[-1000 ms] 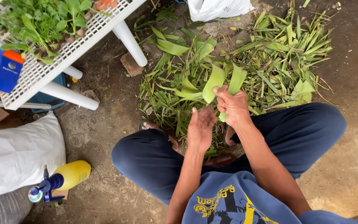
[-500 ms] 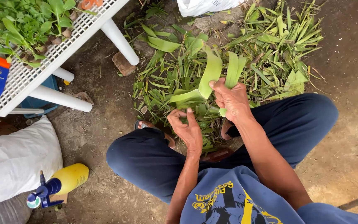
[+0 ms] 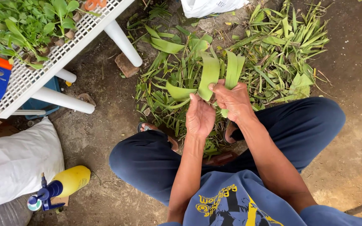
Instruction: Stripping banana leaves from the central rib and folding them into bundles for storage or use.
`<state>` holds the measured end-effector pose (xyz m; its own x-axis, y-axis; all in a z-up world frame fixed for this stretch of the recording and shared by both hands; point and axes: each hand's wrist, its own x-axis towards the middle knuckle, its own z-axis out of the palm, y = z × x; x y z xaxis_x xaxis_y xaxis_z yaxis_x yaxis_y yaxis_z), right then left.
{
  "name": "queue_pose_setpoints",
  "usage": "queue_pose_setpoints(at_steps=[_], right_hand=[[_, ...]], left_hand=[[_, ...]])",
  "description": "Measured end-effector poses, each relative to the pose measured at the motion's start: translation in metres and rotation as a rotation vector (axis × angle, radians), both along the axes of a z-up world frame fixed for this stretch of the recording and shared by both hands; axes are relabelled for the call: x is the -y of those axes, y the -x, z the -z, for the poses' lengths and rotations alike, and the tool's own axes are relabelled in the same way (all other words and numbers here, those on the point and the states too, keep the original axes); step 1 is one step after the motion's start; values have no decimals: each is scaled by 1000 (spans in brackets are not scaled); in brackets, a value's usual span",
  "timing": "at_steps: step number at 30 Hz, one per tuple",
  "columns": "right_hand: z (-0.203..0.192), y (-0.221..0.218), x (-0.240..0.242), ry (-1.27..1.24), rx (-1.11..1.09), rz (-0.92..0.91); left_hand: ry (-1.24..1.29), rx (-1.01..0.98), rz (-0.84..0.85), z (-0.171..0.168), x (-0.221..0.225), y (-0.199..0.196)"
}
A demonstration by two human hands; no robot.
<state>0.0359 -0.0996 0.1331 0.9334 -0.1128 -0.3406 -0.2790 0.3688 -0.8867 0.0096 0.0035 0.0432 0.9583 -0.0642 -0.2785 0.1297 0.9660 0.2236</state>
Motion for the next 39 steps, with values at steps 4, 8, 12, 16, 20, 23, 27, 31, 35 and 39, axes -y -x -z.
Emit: queue_pose_setpoints(at_steps=[4,8,12,16,20,23,27,31,35,39], right_hand=[[-5,-8,1,44,74,-11],[8,-18,2,81,148,-31],[34,-29,4,98,183,-64],[36,-32,-1,95,207,-77],[30,-31,-6,69,210,-85],[27,-30,-9,76,204,-87],[28,-31,-13,110,226,-64],[49,-35,-10,225,226,-41],[24,-30,-16,108,200,10],[22,-36,-19,100,178,39]], left_hand=[[-49,79,-34,-20,5,-7],[-117,19,-117,-1,5,-16],[-224,24,-218,-20,6,-18],[-245,-17,-212,-13,3,-24],[-209,-46,-223,-17,-2,-25],[-225,-65,-227,-19,-4,-26],[-252,-75,-218,-14,-3,-27],[-300,-19,-174,-47,4,-22],[-308,-12,-177,-56,3,-21],[-207,-97,-130,5,-5,-28]])
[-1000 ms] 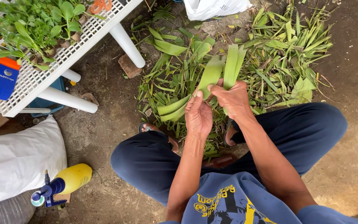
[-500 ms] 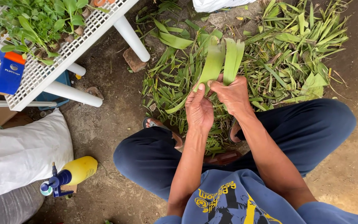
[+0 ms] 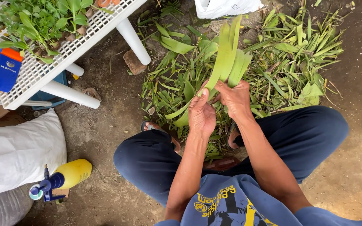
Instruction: Stripping banana leaves from the central rib and folding them into bundles for storage or use.
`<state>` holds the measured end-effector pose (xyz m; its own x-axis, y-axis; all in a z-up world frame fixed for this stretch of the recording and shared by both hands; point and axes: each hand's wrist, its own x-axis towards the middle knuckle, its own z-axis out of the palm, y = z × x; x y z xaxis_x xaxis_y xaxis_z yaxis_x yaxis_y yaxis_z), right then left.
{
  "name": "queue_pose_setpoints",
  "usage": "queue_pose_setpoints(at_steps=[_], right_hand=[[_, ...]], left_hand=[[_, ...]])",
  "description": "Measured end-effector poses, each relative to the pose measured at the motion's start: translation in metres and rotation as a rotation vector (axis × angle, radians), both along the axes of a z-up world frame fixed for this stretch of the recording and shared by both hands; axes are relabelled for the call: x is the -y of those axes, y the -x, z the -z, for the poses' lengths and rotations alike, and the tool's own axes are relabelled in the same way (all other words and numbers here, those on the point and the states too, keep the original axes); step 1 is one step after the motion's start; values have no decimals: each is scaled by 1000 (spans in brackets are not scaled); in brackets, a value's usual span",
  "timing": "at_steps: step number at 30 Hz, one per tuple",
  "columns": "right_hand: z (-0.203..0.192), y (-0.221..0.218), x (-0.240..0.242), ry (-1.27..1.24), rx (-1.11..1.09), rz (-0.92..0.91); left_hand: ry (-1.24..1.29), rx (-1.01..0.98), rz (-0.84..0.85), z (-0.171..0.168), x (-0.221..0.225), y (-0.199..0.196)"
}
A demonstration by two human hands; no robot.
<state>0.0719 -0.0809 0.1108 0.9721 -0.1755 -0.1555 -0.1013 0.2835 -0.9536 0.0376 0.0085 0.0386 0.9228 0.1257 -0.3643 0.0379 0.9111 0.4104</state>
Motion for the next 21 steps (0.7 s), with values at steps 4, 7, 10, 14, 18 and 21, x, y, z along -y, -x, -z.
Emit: queue_pose_setpoints(at_steps=[4,7,10,14,18,21], right_hand=[[2,-27,11,-13,-128,54],[-41,-55,31,-98,-220,101],[19,-75,72,-5,-375,134],[74,-29,54,98,-464,21],[90,3,20,198,-530,-84],[105,5,9,254,-569,-164]], left_hand=[[267,-151,-27,3,-11,4],[348,-186,-47,18,-25,10],[318,-246,-85,39,-33,7],[269,-328,-149,86,-31,2],[172,-381,-200,114,-26,-2],[108,-412,-199,114,-21,0]])
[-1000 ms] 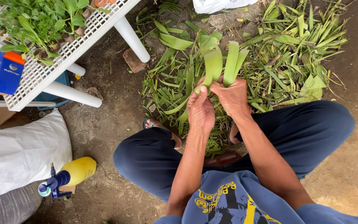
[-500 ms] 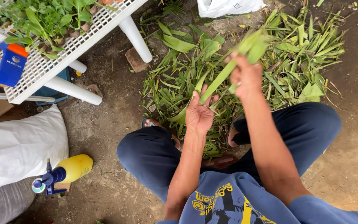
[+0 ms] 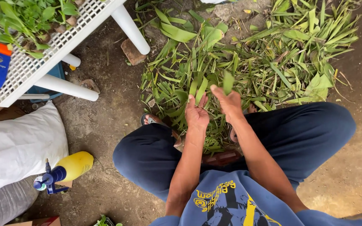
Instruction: Stripping banana leaves from the central rib and folding them into bundles for storage or use.
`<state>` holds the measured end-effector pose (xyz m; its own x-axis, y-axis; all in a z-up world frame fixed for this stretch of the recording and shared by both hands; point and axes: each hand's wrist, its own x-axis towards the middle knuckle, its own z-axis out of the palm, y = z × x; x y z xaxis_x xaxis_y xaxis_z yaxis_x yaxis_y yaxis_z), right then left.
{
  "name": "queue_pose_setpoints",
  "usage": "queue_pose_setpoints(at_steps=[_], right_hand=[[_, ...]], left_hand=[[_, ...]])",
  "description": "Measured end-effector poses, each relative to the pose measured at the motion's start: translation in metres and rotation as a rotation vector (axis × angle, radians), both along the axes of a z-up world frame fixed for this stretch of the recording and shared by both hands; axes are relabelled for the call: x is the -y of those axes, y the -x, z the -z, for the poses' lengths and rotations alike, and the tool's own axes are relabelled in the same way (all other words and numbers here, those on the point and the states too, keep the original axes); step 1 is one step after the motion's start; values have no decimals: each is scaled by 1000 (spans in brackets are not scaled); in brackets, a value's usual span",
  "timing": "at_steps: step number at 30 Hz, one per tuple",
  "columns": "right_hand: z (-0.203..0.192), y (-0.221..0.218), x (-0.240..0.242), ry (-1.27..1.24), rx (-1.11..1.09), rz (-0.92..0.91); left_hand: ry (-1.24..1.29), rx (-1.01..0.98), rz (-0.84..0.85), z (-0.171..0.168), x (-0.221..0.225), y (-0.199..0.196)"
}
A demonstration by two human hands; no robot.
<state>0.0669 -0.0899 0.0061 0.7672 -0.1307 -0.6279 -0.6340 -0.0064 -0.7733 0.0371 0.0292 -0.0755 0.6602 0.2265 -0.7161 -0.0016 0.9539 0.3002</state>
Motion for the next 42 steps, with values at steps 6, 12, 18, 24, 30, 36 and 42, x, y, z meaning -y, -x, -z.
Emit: queue_pose_setpoints(at_steps=[6,12,18,24,30,36,42], right_hand=[[30,-16,-7,-229,11,195],[57,-14,-11,-267,44,410],[69,-42,-1,-192,0,561],[67,-101,65,-248,58,545],[48,-82,40,-370,-10,231],[37,-51,7,-441,-136,47],[59,-31,-19,-405,-121,90]], left_hand=[[-51,-66,58,37,16,-3],[11,-109,23,29,17,-6],[-89,-228,87,-30,26,-20],[-233,-190,157,-49,-1,-16],[-222,-155,184,-28,1,-17],[-284,-106,190,-8,1,-12],[-386,-193,249,-50,5,-13]])
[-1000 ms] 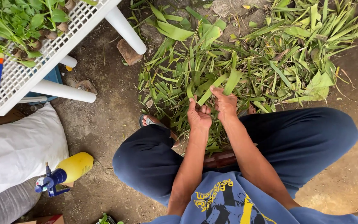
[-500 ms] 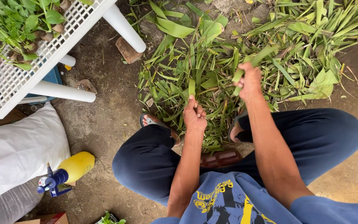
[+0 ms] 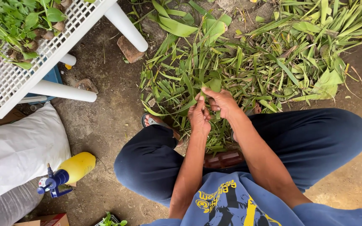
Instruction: Stripping banana leaves from the central rib and folding them into bundles for storage or use.
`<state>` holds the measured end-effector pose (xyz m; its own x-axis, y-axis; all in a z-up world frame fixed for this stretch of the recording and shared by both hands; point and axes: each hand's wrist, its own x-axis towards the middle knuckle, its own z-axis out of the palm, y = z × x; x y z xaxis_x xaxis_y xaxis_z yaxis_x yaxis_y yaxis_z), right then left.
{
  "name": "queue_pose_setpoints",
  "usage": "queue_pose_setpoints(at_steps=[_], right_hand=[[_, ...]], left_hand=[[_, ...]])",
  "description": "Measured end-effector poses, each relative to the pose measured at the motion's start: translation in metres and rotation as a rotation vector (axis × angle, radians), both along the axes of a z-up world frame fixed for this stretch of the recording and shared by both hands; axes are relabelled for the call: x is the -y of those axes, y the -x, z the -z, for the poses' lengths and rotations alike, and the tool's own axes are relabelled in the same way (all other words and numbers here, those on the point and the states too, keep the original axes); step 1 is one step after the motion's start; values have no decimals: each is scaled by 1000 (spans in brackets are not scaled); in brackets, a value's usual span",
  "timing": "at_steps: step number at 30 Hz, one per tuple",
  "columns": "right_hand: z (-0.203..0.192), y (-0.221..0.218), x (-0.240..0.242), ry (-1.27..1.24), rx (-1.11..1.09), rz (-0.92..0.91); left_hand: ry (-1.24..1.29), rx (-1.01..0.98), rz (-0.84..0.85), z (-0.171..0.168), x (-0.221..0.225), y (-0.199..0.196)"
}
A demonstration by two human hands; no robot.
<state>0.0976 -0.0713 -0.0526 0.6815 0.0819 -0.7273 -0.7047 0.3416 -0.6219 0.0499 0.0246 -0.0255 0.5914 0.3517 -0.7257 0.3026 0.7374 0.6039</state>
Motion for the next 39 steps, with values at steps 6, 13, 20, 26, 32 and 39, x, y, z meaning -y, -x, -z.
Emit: queue_pose_setpoints(at_steps=[6,13,20,26,32,39], right_hand=[[3,6,-17,83,33,242],[-15,-59,53,184,82,424],[-32,-48,90,191,210,229],[-48,15,53,88,297,45],[7,40,22,253,73,-383],[-14,29,24,326,347,8]], left_hand=[[82,-69,-74,39,-4,1],[-56,-37,-115,8,-10,7],[-495,-232,324,60,-35,24],[-1096,-390,1062,36,-21,14],[-1704,-534,1074,56,17,23],[-946,-116,858,25,20,27]])
